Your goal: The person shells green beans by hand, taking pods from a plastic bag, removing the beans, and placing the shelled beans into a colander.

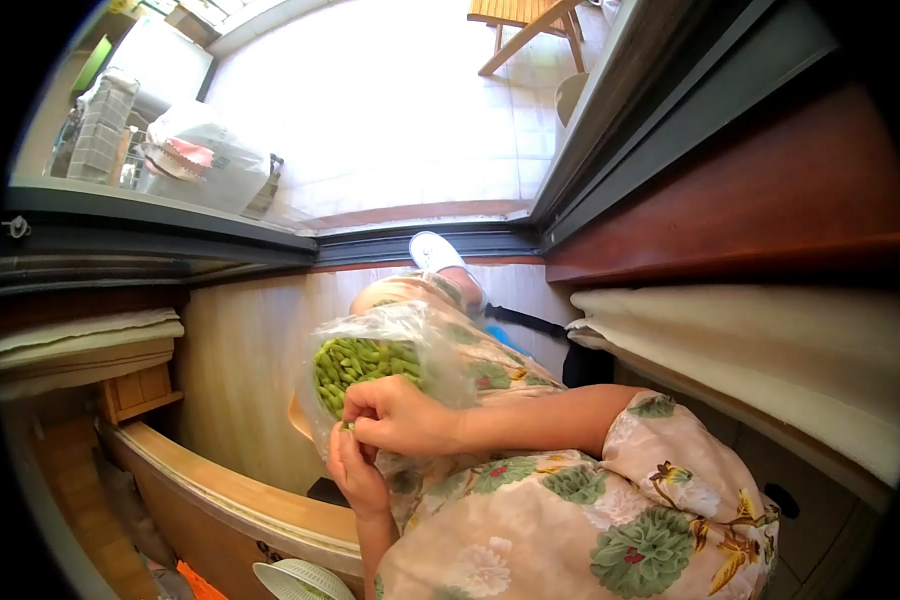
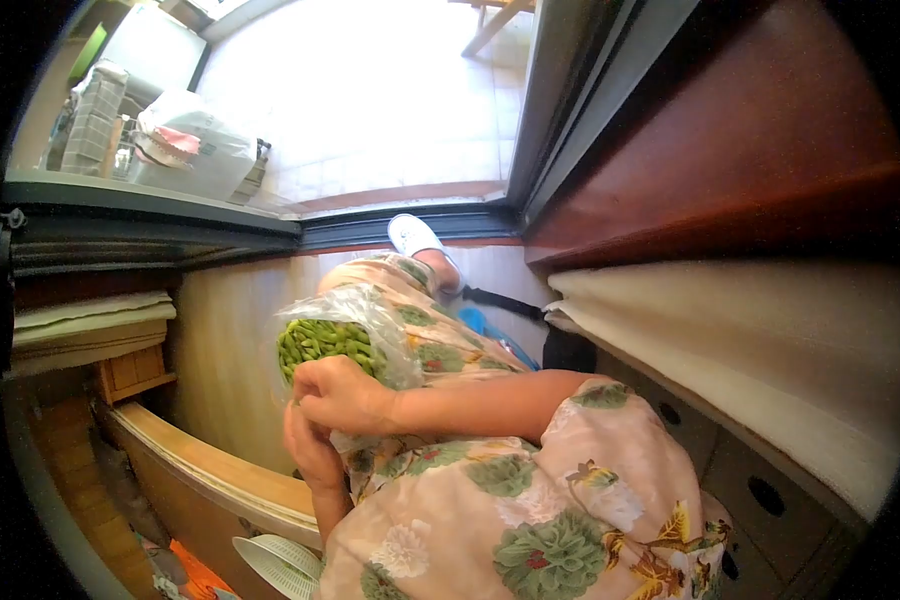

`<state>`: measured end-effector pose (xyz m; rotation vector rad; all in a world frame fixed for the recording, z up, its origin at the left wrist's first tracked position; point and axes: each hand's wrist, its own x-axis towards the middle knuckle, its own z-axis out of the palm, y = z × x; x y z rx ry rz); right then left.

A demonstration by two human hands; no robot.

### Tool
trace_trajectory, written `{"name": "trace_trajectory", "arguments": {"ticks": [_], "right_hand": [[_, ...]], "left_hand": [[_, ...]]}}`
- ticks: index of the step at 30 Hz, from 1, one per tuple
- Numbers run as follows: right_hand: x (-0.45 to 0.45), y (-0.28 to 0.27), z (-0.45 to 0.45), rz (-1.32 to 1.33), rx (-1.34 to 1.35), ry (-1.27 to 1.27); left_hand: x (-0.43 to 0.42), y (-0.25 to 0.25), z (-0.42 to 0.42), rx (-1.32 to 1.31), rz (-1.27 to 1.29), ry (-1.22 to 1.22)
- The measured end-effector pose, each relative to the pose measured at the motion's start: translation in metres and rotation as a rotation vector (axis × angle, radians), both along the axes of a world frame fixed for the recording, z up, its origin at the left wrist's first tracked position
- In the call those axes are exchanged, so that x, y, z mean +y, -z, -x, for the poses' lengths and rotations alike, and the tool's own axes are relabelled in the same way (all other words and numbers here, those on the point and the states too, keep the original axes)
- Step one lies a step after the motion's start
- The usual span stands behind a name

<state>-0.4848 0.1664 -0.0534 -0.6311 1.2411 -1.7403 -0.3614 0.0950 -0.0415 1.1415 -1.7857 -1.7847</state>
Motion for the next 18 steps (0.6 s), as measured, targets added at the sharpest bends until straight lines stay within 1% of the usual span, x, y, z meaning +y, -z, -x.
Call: {"name": "trace_trajectory", "arguments": {"ticks": [4, 6, 8, 11, 17, 18], "right_hand": [[0.003, -0.004, 0.006, 0.008, 0.023, -0.006], [0.004, -0.004, 0.003, 0.012, 0.011, 0.0], [0.002, -0.004, 0.002, 0.018, 0.0, 0.01], [0.003, -0.003, 0.002, 0.006, 0.02, 0.018], [0.0, 0.0, 0.003, 0.024, 0.028, 0.026], [0.0, 0.0, 0.004, 0.03, -0.002, 0.016]], "left_hand": [[0.006, -0.003, 0.006, -0.01, -0.039, -0.085], [0.006, -0.007, 0.006, -0.064, 0.088, -0.027], [0.003, -0.008, 0.004, -0.045, 0.089, 0.014], [0.008, -0.007, 0.009, 0.005, 0.012, -0.059], [0.003, -0.009, 0.008, -0.024, 0.05, -0.014], [0.003, -0.007, 0.009, -0.033, 0.088, -0.036]]}}
